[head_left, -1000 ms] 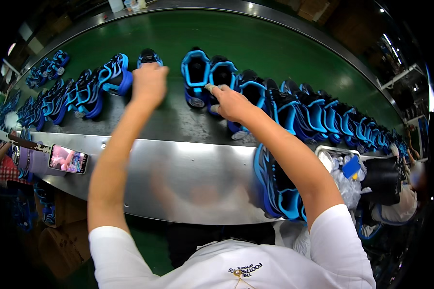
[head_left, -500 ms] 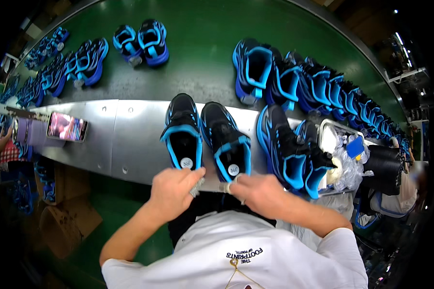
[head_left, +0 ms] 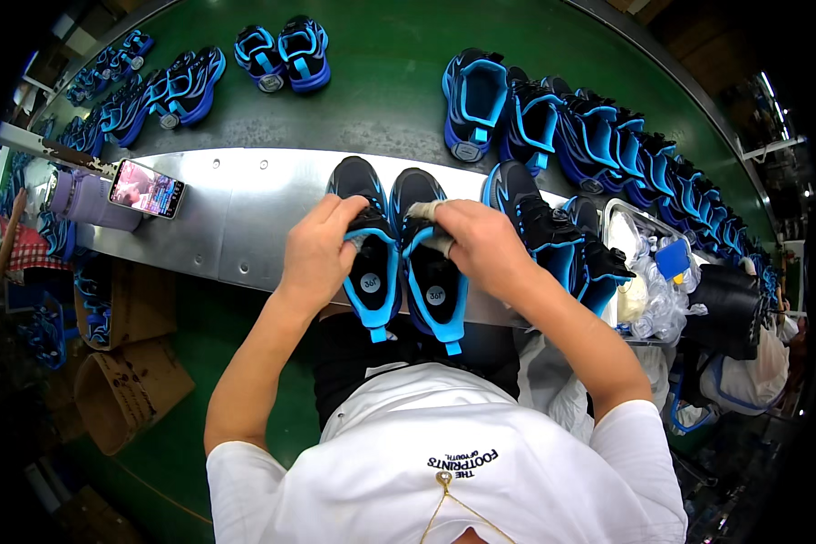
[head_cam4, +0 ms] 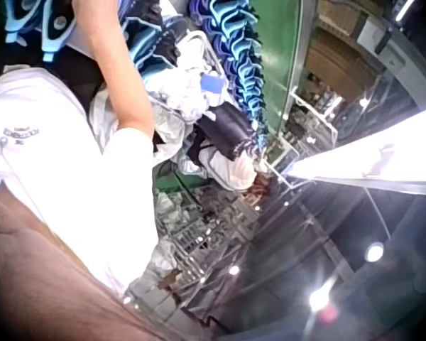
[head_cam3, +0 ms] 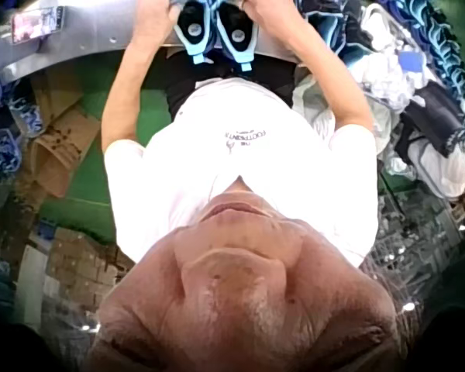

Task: The person cleans the interior and exterior surfaces of black and blue sneakers. The person uses a small cloth to wipe the inside of the heel, the tongue area, and the outer soles of several shoes taken from a conveyor belt.

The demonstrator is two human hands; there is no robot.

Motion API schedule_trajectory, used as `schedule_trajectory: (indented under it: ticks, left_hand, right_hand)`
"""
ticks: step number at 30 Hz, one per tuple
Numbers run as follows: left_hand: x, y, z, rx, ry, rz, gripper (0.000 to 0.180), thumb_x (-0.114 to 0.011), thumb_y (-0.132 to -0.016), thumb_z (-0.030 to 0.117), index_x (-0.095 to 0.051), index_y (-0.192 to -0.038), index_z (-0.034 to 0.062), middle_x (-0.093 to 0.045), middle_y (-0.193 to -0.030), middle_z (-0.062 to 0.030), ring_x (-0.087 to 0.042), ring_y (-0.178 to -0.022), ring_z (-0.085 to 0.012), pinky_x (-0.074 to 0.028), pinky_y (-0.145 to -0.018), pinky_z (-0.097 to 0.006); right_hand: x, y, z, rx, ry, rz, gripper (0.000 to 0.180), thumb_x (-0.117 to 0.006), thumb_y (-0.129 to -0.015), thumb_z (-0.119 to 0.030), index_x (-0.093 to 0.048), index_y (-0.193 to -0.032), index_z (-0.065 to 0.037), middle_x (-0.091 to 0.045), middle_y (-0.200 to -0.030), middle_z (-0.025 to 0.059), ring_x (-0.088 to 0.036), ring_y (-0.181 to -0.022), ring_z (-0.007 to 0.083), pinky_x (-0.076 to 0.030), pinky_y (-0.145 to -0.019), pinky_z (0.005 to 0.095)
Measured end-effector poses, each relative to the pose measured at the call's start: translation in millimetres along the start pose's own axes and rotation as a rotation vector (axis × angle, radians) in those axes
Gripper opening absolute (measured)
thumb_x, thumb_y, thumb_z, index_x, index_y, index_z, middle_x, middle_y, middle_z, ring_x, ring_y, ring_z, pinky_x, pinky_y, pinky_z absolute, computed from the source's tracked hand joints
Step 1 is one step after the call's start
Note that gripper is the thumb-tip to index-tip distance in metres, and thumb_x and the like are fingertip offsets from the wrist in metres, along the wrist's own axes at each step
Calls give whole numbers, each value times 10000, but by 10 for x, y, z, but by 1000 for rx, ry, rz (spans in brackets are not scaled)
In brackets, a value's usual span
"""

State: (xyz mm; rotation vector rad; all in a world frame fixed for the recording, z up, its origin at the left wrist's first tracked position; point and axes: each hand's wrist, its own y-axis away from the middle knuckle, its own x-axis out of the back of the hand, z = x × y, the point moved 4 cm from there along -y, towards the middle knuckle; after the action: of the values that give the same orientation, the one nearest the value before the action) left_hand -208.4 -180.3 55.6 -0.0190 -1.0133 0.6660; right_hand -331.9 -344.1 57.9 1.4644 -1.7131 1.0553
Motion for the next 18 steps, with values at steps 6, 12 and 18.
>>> schedule_trajectory:
  ticks: [6,12,18]
  left_hand:
    - [25,28,238,193,4,-113,476,-573,-689,-99,-601,-1128,83,-553,-1014,-163,-603,-855,-363,-500,-754,-399]
    - [-45,240,353,38,-103,-213,567,-568,-653,-96,-640,-1159,147,-520,-1184,-190,-537,-1022,-369,-463,-896,-423]
    - [-371,311,581,-95,-463,-235,508,-684,-722,89,-604,-1224,79,-492,-1269,-279,-528,-1009,-371,-453,-863,-443]
  right_hand:
    - [70,36,-1,-236,-247,-61,433,-679,-754,-41,-611,-1176,-110,-623,-1017,149,-611,-955,327,-508,-807,387]
    - [94,401,-198,-23,-39,-99,456,-720,-673,-5,-624,-1094,-149,-544,-1082,149,-557,-991,341,-530,-777,391]
    - [-286,464,-444,109,367,51,280,-628,-745,-59,-575,-995,55,-522,-1148,269,-541,-1079,406,-545,-807,346]
